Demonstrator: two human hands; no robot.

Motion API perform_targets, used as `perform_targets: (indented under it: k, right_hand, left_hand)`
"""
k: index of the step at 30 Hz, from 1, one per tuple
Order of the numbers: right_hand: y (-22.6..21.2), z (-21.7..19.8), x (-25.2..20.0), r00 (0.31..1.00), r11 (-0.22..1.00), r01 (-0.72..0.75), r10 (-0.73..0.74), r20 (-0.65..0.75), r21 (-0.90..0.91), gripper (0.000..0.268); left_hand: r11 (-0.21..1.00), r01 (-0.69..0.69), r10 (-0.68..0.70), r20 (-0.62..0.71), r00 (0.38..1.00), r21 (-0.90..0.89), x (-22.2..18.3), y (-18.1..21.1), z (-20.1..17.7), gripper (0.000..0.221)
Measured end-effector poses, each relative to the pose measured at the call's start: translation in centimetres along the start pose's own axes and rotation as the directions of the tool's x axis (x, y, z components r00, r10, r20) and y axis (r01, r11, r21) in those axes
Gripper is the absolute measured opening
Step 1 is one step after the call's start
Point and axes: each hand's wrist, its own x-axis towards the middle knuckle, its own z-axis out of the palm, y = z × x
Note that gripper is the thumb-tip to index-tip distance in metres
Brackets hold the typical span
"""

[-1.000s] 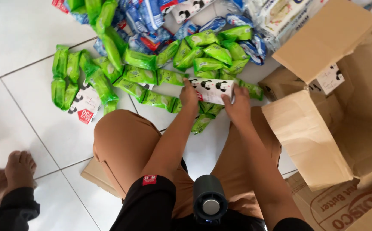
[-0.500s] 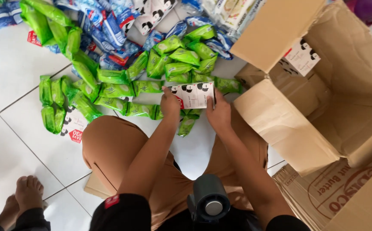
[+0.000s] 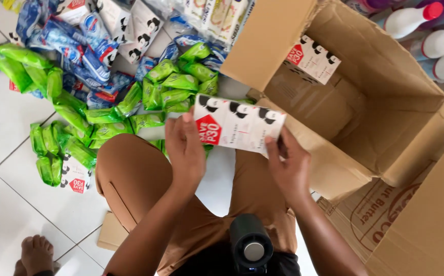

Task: Packing various grocery items, such as soap sachets and detergent packs, into a cardboard box.

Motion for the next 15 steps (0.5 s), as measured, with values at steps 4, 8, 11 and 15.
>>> perform_targets:
  k: [4,8,11,15]
  right_hand:
    - [1.8,-5.2,1.2,0.997,0.999,-0.016,0.018,-0.077,0.033,0.033]
    - [5.3,-9.9,4.2,0.983,0.998,-0.01,0.021,-0.18,0.063,0.028]
    - [8.2,-12.7,7.5,0.98,0.999,-0.044,0.039,-0.194,-0.026,0.026]
    - [13.7,-14.6,12.3,0.987,0.986,-0.041,0.015,-0.162,-0.16,0.024]
  left_hand:
    - [0.981,-0.164,0.151,0.131,0.98,0.101,0.6,4.0,5.6,0.044]
    - [0.934,-0.314,0.247,0.329,0.911,0.169,1.7,5.9,12.1,0.043]
    - [0.926,-0.332,0.226,0.444,0.867,0.178,2.9,5.1,17.6,0.043]
    - [0.915,-0.32,0.171,0.479,0.861,0.248,5.6,-0.9,25.4,0.036]
